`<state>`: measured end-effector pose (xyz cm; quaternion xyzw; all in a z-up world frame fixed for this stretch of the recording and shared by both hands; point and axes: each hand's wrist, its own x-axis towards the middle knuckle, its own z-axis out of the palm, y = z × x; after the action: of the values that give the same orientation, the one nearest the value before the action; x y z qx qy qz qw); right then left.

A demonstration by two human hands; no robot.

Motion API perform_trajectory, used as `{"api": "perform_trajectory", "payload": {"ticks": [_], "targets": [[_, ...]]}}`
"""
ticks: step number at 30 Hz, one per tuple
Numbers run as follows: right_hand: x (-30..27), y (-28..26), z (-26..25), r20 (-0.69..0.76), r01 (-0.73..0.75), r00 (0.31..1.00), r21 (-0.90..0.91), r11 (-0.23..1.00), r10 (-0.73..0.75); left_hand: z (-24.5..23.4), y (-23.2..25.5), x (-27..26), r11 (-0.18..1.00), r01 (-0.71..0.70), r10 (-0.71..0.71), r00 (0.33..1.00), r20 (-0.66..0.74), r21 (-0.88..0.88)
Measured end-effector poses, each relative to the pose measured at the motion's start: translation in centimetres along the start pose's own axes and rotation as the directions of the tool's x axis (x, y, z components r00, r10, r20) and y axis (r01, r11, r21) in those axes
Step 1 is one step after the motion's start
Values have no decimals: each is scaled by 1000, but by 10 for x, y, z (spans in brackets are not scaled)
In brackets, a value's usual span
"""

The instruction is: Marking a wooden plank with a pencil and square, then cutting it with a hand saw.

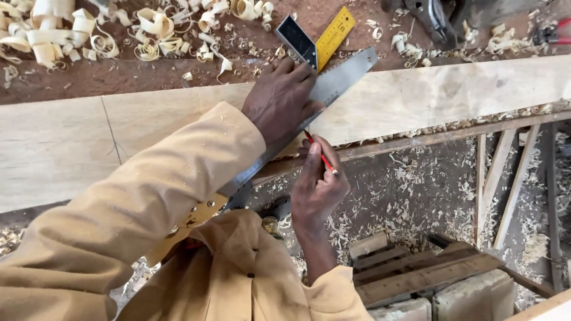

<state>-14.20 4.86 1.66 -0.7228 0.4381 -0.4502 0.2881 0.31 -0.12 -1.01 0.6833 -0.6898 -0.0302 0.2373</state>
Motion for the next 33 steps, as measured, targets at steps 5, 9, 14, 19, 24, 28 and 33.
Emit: {"api": "perform_trajectory", "payload": {"ticks": [5,9,14,19,24,28,33], "targets": [[6,15,0,59,124,991,-14,992,-123,11,-6,0,1000,-13,14,997,-82,15],[14,27,-5,39,145,989,-18,989,-144,17,-4,-3,1000,-16,16,998,-59,-3],[-11,38,2,110,540,754,-664,517,-647,9,-8,-2,999,-35,35,994,-103,8],[-41,-32,-12,440,-329,852,31,944,283,-13,1,0,998,-24,21,998,-59,-61],[-34,-62,-22,502,-634,583,-212,744,639,-27,10,8,989,57,-53,998,28,-137],[-44,-61,-24,575,-800,455,-72,596,680,-36,25,16,939,278,-266,960,88,-204],[-103,6,30,947,-949,55,148,-278,316,-48,29,25,913,317,-311,948,67,-256]]}}
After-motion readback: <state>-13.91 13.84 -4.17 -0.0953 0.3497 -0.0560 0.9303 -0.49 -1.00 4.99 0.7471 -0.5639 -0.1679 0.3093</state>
